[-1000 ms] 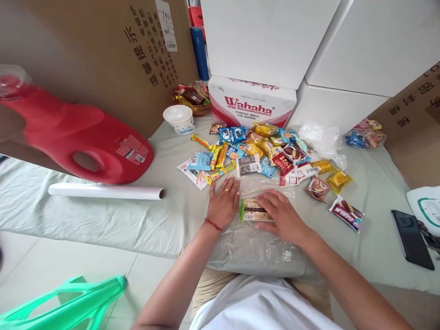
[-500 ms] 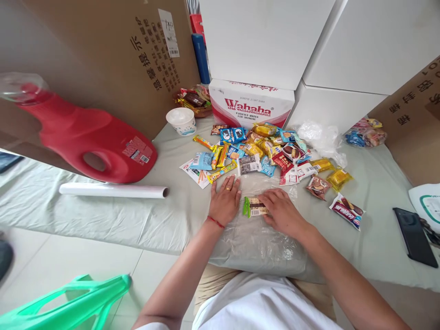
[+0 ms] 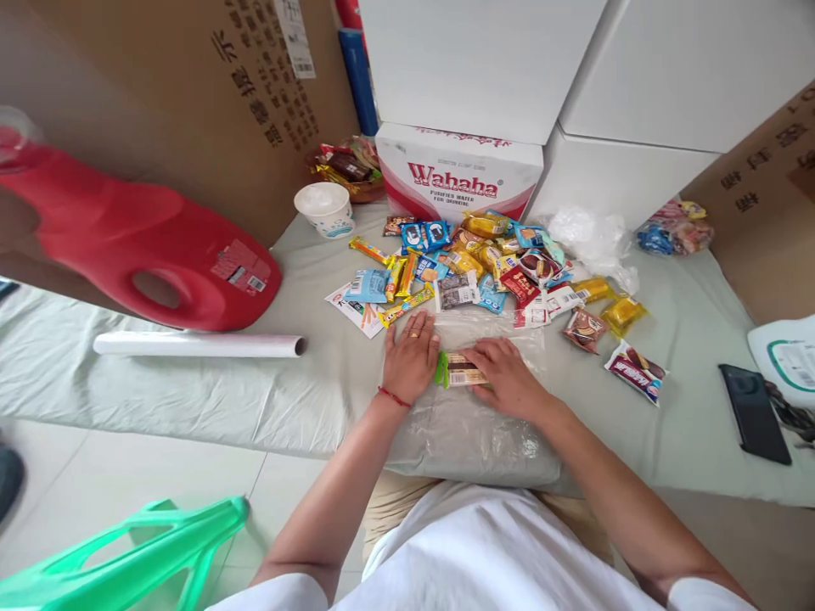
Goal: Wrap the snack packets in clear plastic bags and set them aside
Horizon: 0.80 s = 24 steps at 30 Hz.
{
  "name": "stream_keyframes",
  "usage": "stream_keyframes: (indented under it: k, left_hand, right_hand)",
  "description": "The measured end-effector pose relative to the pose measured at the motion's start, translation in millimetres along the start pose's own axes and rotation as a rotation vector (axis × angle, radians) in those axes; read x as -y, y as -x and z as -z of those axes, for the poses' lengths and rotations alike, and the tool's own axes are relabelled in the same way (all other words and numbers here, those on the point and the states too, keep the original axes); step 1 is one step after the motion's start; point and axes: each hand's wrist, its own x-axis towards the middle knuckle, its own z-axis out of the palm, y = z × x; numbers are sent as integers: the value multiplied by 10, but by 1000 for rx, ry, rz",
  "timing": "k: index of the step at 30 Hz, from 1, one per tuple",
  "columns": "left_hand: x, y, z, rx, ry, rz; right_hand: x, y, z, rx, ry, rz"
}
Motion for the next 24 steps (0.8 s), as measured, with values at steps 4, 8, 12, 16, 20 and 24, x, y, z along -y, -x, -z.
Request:
stream_keyframes:
  k: [4,8,12,16,20,24]
  left_hand:
    - [74,-6,-51,-77,114,15]
    - [187,-15,-86,-263,319,-39]
    - [230,36,37,-484,381,-123]
    - [287,195,227,-444,297,-349]
    - [471,406,364,-87,316,-705]
    - [658,591,509,240,374,-690]
  right_hand:
    - [-3,164,39,-90,25,-32]
    - [157,665,181,-217,-86,53]
    - [271,1187,62,-86,-110,146]
    - [212,1442,-162,-87,-122,32]
    - [150,1443,-267,-173,-187,20]
    - [144,1309,-158,-208,-258,31]
